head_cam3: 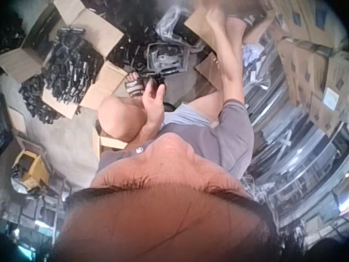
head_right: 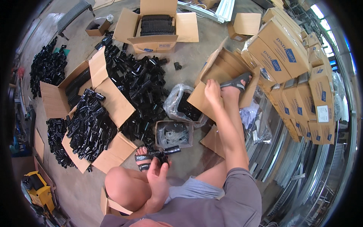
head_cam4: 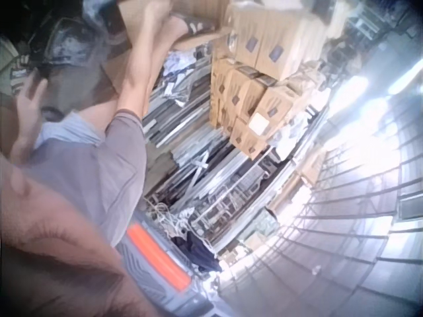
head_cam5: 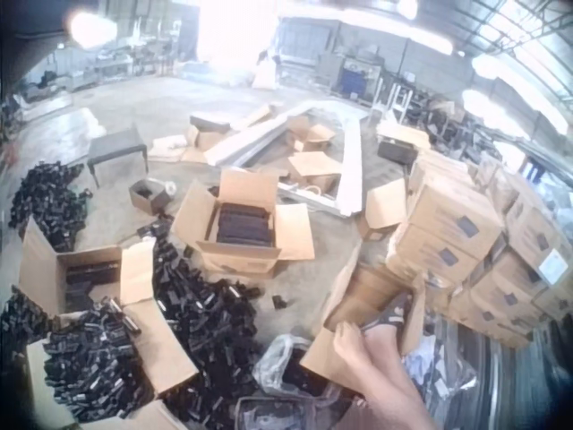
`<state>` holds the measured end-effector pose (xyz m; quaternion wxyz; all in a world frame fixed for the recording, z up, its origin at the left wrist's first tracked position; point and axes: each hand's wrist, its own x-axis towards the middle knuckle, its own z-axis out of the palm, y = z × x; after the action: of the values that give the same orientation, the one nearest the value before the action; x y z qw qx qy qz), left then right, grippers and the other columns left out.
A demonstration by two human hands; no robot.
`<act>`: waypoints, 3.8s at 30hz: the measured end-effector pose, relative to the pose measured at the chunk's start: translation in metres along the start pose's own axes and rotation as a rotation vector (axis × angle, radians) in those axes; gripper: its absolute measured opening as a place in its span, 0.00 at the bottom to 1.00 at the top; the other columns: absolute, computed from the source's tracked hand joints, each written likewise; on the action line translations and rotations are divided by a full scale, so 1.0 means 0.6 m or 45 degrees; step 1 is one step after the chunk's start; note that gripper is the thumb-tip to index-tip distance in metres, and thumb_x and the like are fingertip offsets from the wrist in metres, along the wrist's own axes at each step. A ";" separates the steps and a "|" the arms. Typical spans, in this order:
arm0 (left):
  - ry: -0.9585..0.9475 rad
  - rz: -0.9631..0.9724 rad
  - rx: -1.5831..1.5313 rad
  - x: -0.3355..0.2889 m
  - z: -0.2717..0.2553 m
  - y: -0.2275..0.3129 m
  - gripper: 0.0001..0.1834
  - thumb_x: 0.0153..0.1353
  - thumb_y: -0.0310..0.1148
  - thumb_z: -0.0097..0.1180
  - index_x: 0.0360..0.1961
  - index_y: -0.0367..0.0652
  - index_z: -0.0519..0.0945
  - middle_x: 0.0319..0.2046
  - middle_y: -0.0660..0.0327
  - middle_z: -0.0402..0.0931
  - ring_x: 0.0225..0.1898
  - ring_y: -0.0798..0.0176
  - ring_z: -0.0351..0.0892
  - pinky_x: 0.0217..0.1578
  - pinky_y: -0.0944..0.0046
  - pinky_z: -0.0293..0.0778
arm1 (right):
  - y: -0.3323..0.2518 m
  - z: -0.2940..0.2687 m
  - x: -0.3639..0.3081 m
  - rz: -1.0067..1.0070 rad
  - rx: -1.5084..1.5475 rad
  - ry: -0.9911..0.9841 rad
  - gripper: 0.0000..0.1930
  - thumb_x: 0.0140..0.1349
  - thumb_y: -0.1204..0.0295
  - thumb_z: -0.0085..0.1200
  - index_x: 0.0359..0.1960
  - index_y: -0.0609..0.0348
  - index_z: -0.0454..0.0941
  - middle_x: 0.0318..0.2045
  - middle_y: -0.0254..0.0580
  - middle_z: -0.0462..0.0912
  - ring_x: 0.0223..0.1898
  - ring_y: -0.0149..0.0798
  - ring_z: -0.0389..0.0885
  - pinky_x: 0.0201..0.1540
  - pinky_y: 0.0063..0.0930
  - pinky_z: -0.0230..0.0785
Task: The person sorts through black plastic T-shaped connectors, picking them up from a pile on the floor and placing them into different cardboard boxes or small plastic bags.
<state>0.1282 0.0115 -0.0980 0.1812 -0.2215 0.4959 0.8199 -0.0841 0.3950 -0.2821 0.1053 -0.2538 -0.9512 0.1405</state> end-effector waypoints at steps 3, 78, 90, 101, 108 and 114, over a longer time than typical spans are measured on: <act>0.005 -0.043 0.013 0.011 -0.006 -0.008 0.22 0.65 0.20 0.57 0.58 0.26 0.69 0.48 0.57 0.78 0.49 0.67 0.78 0.54 0.67 0.73 | 0.084 0.076 0.059 0.081 -0.274 -0.505 0.23 0.62 0.52 0.52 0.36 0.63 0.83 0.39 0.64 0.84 0.44 0.60 0.82 0.48 0.46 0.74; -0.509 0.780 0.810 -0.021 0.004 0.193 0.18 0.58 0.18 0.62 0.51 0.31 0.80 0.51 0.53 0.81 0.53 0.63 0.79 0.54 0.63 0.73 | -0.343 -0.339 -0.522 0.627 2.720 -0.724 0.13 0.68 0.79 0.51 0.53 0.65 0.78 0.44 0.44 0.85 0.43 0.37 0.83 0.48 0.30 0.76; -0.378 0.556 0.753 0.014 -0.019 0.181 0.24 0.58 0.16 0.62 0.57 0.30 0.76 0.53 0.52 0.80 0.51 0.63 0.80 0.54 0.65 0.75 | -0.360 -0.316 -0.502 0.594 2.673 -0.765 0.14 0.70 0.77 0.49 0.54 0.65 0.77 0.45 0.44 0.85 0.43 0.38 0.84 0.48 0.30 0.76; -0.262 0.702 0.647 0.013 -0.012 0.175 0.21 0.56 0.23 0.67 0.52 0.35 0.81 0.45 0.57 0.84 0.47 0.64 0.80 0.52 0.64 0.73 | -0.340 -0.282 -0.466 0.476 2.265 -0.660 0.14 0.71 0.75 0.50 0.55 0.65 0.77 0.44 0.44 0.85 0.41 0.36 0.85 0.44 0.29 0.79; -0.333 0.811 0.817 0.009 -0.006 0.194 0.20 0.60 0.18 0.58 0.54 0.30 0.75 0.49 0.53 0.80 0.46 0.64 0.81 0.45 0.67 0.79 | -0.124 -0.031 -0.280 0.158 0.414 -0.329 0.19 0.67 0.60 0.49 0.47 0.61 0.83 0.46 0.59 0.84 0.50 0.56 0.82 0.54 0.48 0.73; -0.352 0.745 1.003 0.013 -0.015 0.177 0.17 0.58 0.18 0.62 0.50 0.35 0.81 0.43 0.62 0.82 0.45 0.68 0.80 0.47 0.66 0.76 | -0.037 0.178 -0.219 0.061 0.101 -0.740 0.17 0.63 0.63 0.53 0.46 0.61 0.83 0.46 0.63 0.82 0.50 0.59 0.81 0.54 0.50 0.71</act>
<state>0.0682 -0.0430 -0.0281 0.0777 0.1224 0.7799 0.6089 -0.0114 0.2861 -0.3921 -0.1651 -0.2210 -0.9290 0.2469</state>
